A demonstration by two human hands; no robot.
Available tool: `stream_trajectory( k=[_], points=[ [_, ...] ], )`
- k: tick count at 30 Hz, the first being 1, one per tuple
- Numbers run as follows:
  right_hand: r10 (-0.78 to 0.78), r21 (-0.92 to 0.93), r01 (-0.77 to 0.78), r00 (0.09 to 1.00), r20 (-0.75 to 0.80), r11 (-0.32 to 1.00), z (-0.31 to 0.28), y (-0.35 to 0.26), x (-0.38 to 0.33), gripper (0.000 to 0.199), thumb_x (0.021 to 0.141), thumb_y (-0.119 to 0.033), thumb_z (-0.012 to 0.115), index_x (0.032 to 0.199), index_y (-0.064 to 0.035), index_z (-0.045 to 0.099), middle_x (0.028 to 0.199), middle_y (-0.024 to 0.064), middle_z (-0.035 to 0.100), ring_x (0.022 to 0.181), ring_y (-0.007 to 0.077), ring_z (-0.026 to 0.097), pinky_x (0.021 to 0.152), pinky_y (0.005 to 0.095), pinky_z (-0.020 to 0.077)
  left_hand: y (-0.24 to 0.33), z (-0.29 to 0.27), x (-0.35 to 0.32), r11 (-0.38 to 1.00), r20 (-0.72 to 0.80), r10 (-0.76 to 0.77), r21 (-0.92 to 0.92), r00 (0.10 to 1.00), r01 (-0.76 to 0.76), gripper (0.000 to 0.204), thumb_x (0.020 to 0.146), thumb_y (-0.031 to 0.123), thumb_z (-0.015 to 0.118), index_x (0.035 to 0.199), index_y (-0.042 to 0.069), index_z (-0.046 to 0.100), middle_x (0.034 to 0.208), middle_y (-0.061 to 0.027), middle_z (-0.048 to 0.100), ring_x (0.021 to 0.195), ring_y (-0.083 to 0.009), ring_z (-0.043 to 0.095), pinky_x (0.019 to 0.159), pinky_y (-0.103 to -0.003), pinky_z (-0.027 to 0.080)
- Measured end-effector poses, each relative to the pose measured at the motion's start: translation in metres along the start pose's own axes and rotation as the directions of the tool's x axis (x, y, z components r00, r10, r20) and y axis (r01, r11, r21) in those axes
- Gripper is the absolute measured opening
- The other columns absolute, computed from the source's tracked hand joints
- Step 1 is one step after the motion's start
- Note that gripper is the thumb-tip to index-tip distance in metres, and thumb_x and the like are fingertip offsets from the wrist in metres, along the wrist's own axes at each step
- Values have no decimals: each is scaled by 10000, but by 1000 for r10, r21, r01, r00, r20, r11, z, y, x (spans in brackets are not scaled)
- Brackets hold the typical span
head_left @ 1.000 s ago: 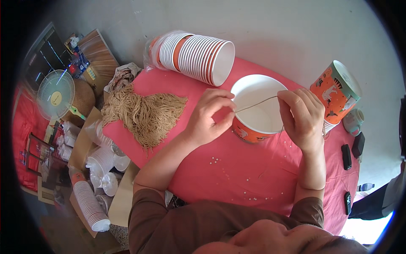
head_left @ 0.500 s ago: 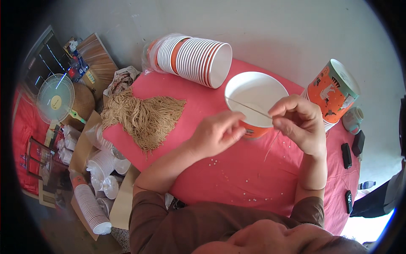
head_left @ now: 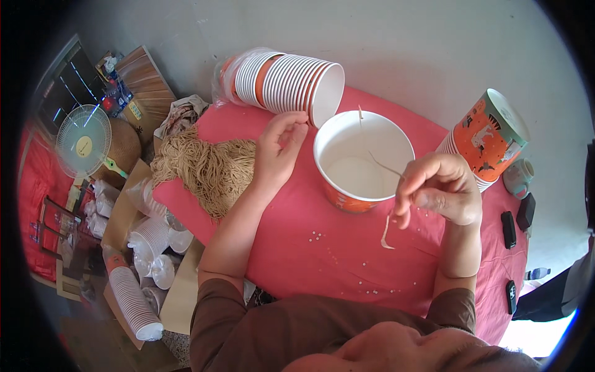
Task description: Attaching string handles to paper popcorn buckets.
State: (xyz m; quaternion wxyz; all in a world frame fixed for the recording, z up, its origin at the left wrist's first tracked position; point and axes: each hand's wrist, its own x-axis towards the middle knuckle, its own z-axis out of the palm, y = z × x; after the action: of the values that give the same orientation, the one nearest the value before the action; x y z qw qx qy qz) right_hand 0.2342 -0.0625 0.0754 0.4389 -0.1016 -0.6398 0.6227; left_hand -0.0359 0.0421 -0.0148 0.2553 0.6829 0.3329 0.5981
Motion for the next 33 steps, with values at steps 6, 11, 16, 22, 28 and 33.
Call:
stream_trajectory(
  k=[6,11,16,22,28,33],
  points=[
    [-43,92,46,999,-34,995,3,17,8,252,909,101,533,1158,89,572,1071,221,670,998,315,702,850,380,593,64,-6,-23,863,450,-16,-444,893,240,276,1022,176,537,1217,-6,608,993,-64,677,789,-79,627,665,-223,484],
    [-160,126,158,987,6,979,4,28,14,273,914,119,495,1185,102,520,1183,266,618,1106,352,656,957,434,559,82,12,-40,754,657,-51,-468,753,460,311,1026,206,541,1253,-2,590,963,-58,680,701,-89,615,589,-238,482],
    [-313,47,313,950,-8,949,-11,26,15,313,922,97,483,1232,55,488,1199,273,611,1125,392,641,959,463,555,70,15,-41,684,760,-107,-412,641,602,219,1016,180,571,1085,-14,644,883,-60,679,650,-74,601,575,-214,494],
    [-400,-20,400,909,-114,916,-38,15,14,306,951,48,458,1254,39,502,1211,203,631,1127,375,640,970,489,537,58,9,-31,551,784,-131,-451,607,702,219,1007,156,578,1047,-33,680,851,-106,702,598,-91,622,532,-223,507],
    [-413,-150,386,873,-260,910,-48,8,11,316,948,76,426,1245,24,521,1184,182,636,1082,324,663,922,425,563,61,0,-25,772,709,-212,-300,672,560,197,993,144,603,999,-30,696,772,-76,691,559,-73,596,501,-210,478],
    [-247,-801,-288,849,-467,524,-32,8,14,240,894,-13,640,1129,-2,590,845,11,577,644,77,518,560,256,434,64,-7,-24,915,577,-238,-136,781,379,172,978,143,631,995,-15,699,736,-32,671,560,-44,554,495,-196,435]
  ],
)
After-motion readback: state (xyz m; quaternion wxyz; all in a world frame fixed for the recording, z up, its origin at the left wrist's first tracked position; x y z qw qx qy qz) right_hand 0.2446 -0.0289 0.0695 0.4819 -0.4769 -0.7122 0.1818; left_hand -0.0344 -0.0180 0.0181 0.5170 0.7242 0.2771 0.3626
